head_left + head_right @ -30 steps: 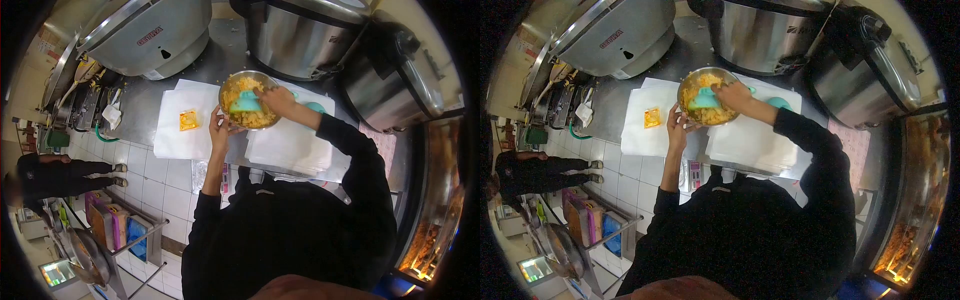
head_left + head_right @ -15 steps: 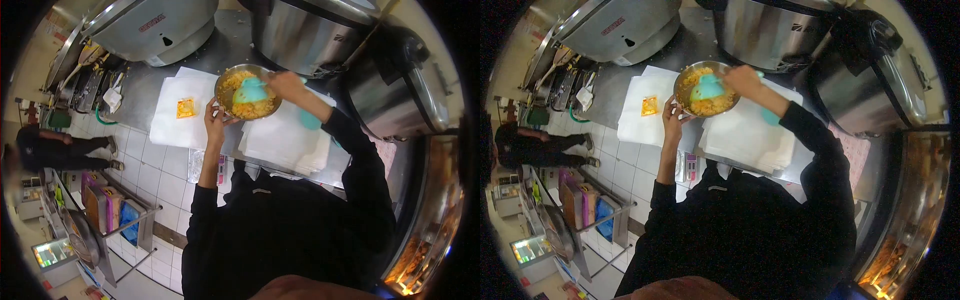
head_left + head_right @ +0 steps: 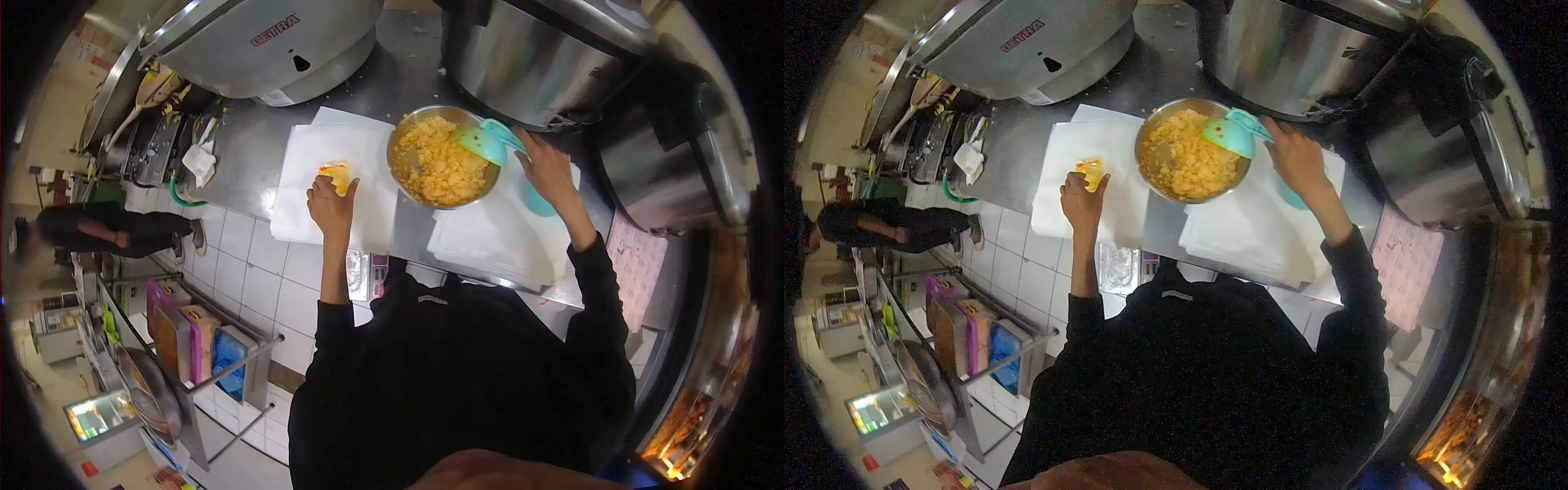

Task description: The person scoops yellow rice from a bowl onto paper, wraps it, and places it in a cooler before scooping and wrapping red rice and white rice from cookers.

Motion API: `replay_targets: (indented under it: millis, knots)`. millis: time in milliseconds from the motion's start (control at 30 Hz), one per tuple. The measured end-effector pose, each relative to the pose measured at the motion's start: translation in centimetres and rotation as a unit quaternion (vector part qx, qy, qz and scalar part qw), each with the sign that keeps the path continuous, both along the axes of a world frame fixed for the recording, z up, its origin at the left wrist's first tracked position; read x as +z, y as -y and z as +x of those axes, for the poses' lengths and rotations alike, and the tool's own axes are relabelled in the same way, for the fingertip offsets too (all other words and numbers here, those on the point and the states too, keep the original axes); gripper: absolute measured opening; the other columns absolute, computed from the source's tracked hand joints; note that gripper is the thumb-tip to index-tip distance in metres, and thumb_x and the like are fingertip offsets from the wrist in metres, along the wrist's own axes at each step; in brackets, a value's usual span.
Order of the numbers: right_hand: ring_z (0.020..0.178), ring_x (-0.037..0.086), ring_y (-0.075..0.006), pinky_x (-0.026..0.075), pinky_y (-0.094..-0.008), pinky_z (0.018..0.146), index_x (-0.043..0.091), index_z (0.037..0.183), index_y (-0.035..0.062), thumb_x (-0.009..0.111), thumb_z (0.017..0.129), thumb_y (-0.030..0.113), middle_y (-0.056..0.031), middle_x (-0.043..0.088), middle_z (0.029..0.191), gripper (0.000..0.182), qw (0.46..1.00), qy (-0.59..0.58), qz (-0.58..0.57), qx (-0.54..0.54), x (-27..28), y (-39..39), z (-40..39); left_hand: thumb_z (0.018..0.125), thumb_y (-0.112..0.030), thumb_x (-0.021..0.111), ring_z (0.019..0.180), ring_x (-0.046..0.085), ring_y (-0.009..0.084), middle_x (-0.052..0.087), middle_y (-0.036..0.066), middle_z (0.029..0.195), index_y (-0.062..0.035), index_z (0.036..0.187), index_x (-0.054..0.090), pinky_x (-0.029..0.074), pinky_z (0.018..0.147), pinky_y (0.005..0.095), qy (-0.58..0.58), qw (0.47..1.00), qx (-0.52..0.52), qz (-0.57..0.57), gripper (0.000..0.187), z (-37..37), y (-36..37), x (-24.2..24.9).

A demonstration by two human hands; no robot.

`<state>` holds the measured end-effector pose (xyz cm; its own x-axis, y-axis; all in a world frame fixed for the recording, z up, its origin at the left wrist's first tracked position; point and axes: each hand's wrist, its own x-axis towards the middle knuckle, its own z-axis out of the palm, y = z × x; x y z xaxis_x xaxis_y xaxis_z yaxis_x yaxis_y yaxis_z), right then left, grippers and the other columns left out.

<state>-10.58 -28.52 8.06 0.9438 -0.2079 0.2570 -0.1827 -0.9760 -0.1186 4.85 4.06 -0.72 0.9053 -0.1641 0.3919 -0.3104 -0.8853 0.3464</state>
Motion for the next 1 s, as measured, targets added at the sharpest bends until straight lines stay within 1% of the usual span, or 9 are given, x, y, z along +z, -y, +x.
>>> replay_targets:
  millis: [200, 333, 433, 533, 633, 767, 900, 967, 1000]
  knots:
    - [0.072, 0.059, -0.0316, 0.048, -0.0409, 0.060, 0.043, 0.114, 0.0151, 0.055, 0.078, 0.017, -0.0120, 0.059, 0.091, 0.038, 0.995, -0.014, 0.043, -0.086, -0.5, -1.6, -0.3, 0.066, -0.031, 0.070, 0.073, 0.052, 0.0256, 0.056, 0.007, 0.074, -0.0071, 0.079, 0.052, 0.039, 0.063, 0.0375, -0.043, 0.997, -0.038, 0.044, 0.033, 1.3, -1.0, 0.0]
    - [0.074, 0.059, -0.0326, 0.048, -0.0416, 0.062, 0.044, 0.115, 0.0145, 0.055, 0.078, 0.017, -0.0126, 0.059, 0.091, 0.039, 0.991, -0.007, 0.051, -0.127, -0.1, -3.1, -0.2, 0.069, -0.028, 0.068, 0.073, 0.051, 0.0229, 0.056, 0.005, 0.076, -0.0070, 0.084, 0.054, 0.039, 0.066, 0.0365, -0.104, 0.988, -0.111, -0.002, 0.029, 2.7, -2.1, 0.1]
    - [0.076, 0.058, -0.0329, 0.047, -0.0424, 0.063, 0.045, 0.114, 0.0146, 0.056, 0.078, 0.016, -0.0134, 0.060, 0.091, 0.038, 0.983, -0.022, 0.081, -0.165, 0.8, -4.5, -0.4, 0.070, -0.026, 0.066, 0.076, 0.051, 0.0220, 0.055, 0.004, 0.080, -0.0089, 0.088, 0.057, 0.039, 0.066, 0.0363, -0.082, 0.984, -0.156, -0.024, 0.027, 4.1, -1.8, 1.3]
    - [0.076, 0.058, -0.0334, 0.046, -0.0426, 0.064, 0.047, 0.113, 0.0148, 0.057, 0.077, 0.016, -0.0137, 0.060, 0.091, 0.037, 0.980, 0.001, 0.087, -0.178, 0.7, -5.6, -1.2, 0.071, -0.024, 0.064, 0.078, 0.050, 0.0215, 0.054, 0.003, 0.083, -0.0120, 0.086, 0.060, 0.038, 0.067, 0.0355, -0.023, 0.955, -0.296, 0.026, 0.020, 6.6, -2.0, 1.3]
    - [0.077, 0.057, -0.0326, 0.046, -0.0412, 0.065, 0.048, 0.111, 0.0150, 0.057, 0.077, 0.016, -0.0129, 0.059, 0.091, 0.036, 0.981, 0.023, 0.055, -0.185, 0.0, -6.5, -2.3, 0.068, -0.020, 0.063, 0.077, 0.050, 0.0213, 0.054, 0.004, 0.076, -0.0120, 0.072, 0.062, 0.038, 0.070, 0.0354, -0.070, 0.925, -0.365, 0.077, 0.009, 9.2, -2.0, 3.0]
    - [0.076, 0.057, -0.0318, 0.046, -0.0391, 0.063, 0.048, 0.111, 0.0135, 0.057, 0.076, 0.015, -0.0115, 0.058, 0.091, 0.036, 0.978, 0.037, 0.062, -0.194, 0.6, -7.4, -2.7, 0.071, -0.011, 0.059, 0.076, 0.050, 0.0243, 0.054, 0.006, 0.072, -0.0100, 0.071, 0.061, 0.038, 0.072, 0.0365, -0.091, 0.885, -0.455, 0.027, 0.003, 13.2, 1.1, 5.5]
    - [0.076, 0.057, -0.0294, 0.047, -0.0377, 0.062, 0.047, 0.113, 0.0123, 0.055, 0.075, 0.011, -0.0112, 0.058, 0.091, 0.038, 0.977, 0.036, 0.001, -0.211, 1.0, -7.9, -1.4, 0.075, -0.008, 0.055, 0.073, 0.051, 0.0279, 0.054, 0.009, 0.075, -0.0063, 0.073, 0.061, 0.039, 0.075, 0.0375, -0.023, 0.872, -0.490, -0.003, 0.006, 16.0, 7.9, 7.1]
    - [0.079, 0.056, -0.0286, 0.046, -0.0371, 0.064, 0.046, 0.115, 0.0124, 0.054, 0.074, 0.009, -0.0110, 0.057, 0.090, 0.042, 0.976, -0.010, -0.028, -0.218, 1.4, -8.3, -0.4, 0.077, -0.011, 0.055, 0.074, 0.052, 0.0296, 0.054, 0.011, 0.078, -0.0053, 0.084, 0.059, 0.040, 0.075, 0.0379, -0.020, 0.872, -0.489, -0.011, 0.010, 16.7, 10.8, 6.5]
    - [0.074, 0.056, -0.0236, 0.047, -0.0327, 0.059, 0.042, 0.121, 0.0138, 0.052, 0.072, 0.007, -0.0080, 0.054, 0.087, 0.050, 0.972, -0.012, -0.117, -0.203, 0.9, -8.3, 0.0, 0.078, -0.012, 0.054, 0.074, 0.052, 0.0305, 0.055, 0.013, 0.079, -0.0048, 0.089, 0.058, 0.040, 0.075, 0.0381, -0.018, 0.873, -0.487, -0.015, 0.014, 16.7, 11.6, 6.0]
